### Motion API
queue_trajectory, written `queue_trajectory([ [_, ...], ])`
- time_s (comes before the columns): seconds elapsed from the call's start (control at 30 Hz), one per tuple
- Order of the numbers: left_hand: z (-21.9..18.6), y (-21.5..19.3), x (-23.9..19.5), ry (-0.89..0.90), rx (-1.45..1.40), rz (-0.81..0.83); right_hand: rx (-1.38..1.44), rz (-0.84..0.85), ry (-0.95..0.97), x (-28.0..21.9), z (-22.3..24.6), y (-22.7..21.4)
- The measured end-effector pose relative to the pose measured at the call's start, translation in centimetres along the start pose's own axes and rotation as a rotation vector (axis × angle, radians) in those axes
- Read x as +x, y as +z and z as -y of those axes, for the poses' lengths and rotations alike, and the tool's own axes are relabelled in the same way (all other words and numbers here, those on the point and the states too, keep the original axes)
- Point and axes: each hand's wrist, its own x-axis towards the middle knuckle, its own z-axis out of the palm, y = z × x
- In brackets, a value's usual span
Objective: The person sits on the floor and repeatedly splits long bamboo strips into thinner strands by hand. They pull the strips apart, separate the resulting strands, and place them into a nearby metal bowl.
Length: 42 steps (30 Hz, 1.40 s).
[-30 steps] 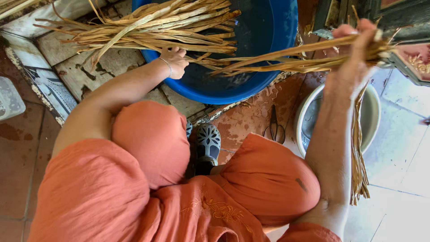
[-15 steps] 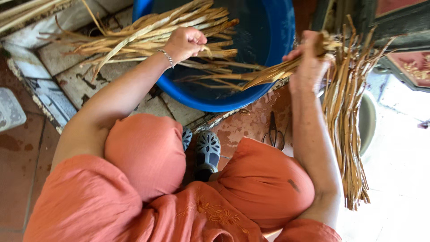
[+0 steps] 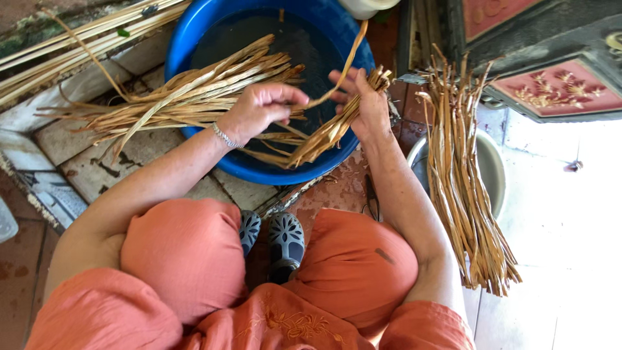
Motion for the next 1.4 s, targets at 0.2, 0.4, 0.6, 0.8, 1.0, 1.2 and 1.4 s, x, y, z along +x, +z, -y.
queue_trajectory([
  [0.2,2.8,-0.5,-0.4,-0.121,-0.027,0.062,0.069,-0.080,-0.211,0.4,0.5,-1.2],
  [0.4,5.5,-0.6,1.8,0.435,0.598,-0.018,0.010,-0.048,-0.199,-0.8,0.1,0.4],
  [0.6,4.4,3.1,5.0,0.087,0.038,0.031,-0.073,0.066,-0.111,-2.2,-1.0,2.7],
  [0.8,2.5,3.4,5.0,0.039,0.202,-0.110,-0.065,0.159,-0.162,-2.7,-1.3,3.1],
  [1.0,2.6,4.2,4.4,-0.190,0.049,-0.002,-0.228,-0.077,-0.291,-2.1,-1.4,3.6],
  [1.2,2.7,4.4,4.0,-0.316,0.047,0.025,-0.203,-0.280,-0.310,-1.3,0.5,2.6],
  [1.4,2.7,4.1,2.6,-0.263,0.051,0.109,-0.189,-0.447,-0.343,-0.4,2.0,0.5],
])
